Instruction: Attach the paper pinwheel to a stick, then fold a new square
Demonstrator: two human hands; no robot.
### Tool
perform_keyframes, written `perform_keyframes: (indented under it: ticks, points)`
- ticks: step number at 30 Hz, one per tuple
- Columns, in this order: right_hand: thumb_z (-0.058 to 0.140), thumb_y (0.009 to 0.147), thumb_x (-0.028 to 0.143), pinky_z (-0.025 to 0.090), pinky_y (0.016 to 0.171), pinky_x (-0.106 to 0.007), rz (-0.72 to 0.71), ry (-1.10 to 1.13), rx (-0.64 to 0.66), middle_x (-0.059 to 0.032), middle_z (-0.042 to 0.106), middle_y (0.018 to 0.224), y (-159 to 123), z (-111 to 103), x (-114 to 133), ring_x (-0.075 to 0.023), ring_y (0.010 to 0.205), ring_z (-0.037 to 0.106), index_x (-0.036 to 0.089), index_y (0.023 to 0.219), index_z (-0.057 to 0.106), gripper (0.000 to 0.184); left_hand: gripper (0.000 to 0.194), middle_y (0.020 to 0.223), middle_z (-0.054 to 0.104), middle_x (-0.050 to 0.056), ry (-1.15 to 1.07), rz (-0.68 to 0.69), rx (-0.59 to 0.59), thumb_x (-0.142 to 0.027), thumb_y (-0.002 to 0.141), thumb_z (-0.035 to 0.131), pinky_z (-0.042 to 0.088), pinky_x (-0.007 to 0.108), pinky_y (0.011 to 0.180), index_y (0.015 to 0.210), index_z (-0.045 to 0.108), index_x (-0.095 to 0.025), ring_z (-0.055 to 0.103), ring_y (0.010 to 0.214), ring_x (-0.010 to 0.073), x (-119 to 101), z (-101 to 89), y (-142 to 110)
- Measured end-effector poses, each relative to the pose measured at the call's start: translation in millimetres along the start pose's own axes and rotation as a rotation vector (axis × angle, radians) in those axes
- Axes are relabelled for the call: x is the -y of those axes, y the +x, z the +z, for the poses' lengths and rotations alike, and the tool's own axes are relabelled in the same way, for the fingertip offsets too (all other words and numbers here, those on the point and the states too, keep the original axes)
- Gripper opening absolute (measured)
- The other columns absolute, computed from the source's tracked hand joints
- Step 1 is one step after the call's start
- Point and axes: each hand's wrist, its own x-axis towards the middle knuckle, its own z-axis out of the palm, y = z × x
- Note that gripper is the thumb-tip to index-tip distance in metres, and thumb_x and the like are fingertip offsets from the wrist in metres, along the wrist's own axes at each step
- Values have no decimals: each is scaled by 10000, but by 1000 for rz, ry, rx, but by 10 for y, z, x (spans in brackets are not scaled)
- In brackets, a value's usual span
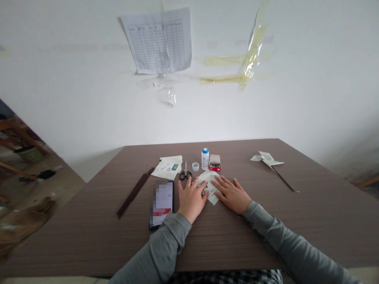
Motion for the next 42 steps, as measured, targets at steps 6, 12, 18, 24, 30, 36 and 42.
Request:
perform_keyframes:
  ticks: [6,12,18,24,30,36,42]
  points:
    - [533,1304,451,288,1627,-794,49,-36,80,-41,416,2148,7,-69,-24,-424,1997,403,434,2014,543,711,441,1887,782,150,0,-14,-13,-365,1236,816,441,970,1493,1662,932,-371,635,1829,560,50,-30,-9]
    - [537,1312,523,272,1617,-849,136,-33,113,-62,354,2160,-30,-162,-55,-462,2020,325,397,2042,492,742,510,1986,677,165,27,-83,44,-463,1220,860,410,941,1533,1719,901,-364,575,1878,563,102,-100,-6]
    - [558,1303,646,287,1610,-843,254,-55,135,-45,302,2184,-51,-240,-209,-460,2040,254,450,2043,467,772,537,2006,656,147,29,-128,55,-511,1200,893,364,934,1558,1718,900,-373,539,1905,552,138,-153,-8]
    - [631,1267,729,285,1610,-842,286,-36,106,-58,350,2179,-33,-207,-379,-499,2029,283,474,2009,539,790,561,2020,635,155,30,-151,83,-540,1207,881,339,915,1578,1731,891,-343,500,1931,543,137,-194,-9]
    - [652,1253,725,285,1565,-946,257,-13,85,-78,387,2164,-7,-150,-449,-540,2015,305,478,1981,588,771,532,1992,666,174,28,-147,63,-525,1201,884,350,925,1568,1692,913,-321,518,1918,548,163,-172,-4]
    - [746,1215,672,291,1548,-976,227,33,55,-73,415,2156,9,-142,-514,-551,2018,286,458,1915,683,734,492,1982,676,195,45,-111,23,-470,1190,887,385,921,1553,1650,923,-297,563,1890,540,193,-86,4]
    - [791,1198,568,269,1540,-1002,103,113,-39,-93,603,2046,42,-176,-588,-552,1990,372,391,1574,969,452,451,1915,738,217,69,-65,-35,-363,1189,863,471,889,1527,1620,934,-251,636,1835,538,194,18,1]
